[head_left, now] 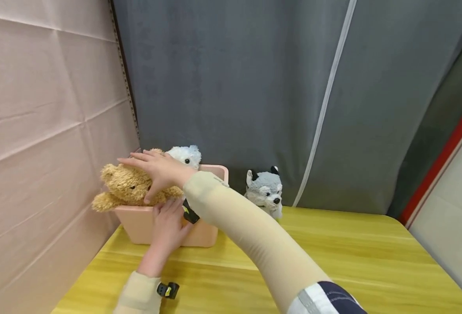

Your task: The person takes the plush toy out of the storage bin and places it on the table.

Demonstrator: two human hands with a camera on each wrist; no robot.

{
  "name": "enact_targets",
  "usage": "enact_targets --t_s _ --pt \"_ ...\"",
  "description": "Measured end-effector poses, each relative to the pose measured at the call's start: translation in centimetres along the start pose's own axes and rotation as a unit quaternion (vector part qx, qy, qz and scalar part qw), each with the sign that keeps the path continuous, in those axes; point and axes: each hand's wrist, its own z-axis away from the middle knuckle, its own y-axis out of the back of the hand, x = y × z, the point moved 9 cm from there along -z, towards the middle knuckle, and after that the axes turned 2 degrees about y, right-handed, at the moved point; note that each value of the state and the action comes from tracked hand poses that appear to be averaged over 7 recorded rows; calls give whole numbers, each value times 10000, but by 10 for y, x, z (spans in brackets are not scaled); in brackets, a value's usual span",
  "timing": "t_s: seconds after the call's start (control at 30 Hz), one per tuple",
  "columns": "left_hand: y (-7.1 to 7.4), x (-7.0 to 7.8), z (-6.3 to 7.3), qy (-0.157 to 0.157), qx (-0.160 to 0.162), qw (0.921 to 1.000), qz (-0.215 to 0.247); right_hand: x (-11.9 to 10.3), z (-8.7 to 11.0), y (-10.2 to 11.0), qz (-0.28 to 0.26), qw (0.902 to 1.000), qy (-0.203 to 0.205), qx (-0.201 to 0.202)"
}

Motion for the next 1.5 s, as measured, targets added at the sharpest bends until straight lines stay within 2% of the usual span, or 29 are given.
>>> enact_targets --t_s 0.2,0.37,0.5,0.87,0.97,1.23,1.4,1.5 --pt "-3 0 -1 223 -166 9996 32 1 -2 -1 -126 9998 -133 44" --pt "-1 0 -2 156 -49 9999 12 2 -2 -8 -181 9987 -470 -54" --pt "1 -2 -4 135 51 9998 139 0 -3 -11 -156 9980 -608 42" --pt "-7 -4 -4 344 -411 9985 62 12 -5 -13 66 9959 -805 409" --pt "-8 -1 -4 268 -321 9990 131 17 -2 -9 182 9953 -811 500" --pt "0 8 -8 -88 282 9993 223 21 3 10 335 9950 -735 590" --pt "-1 11 -9 -291 340 9987 226 23 8 22 379 9945 -744 633" --pt "0 9 -8 -296 371 9984 299 24 11 33 420 9939 -750 696"
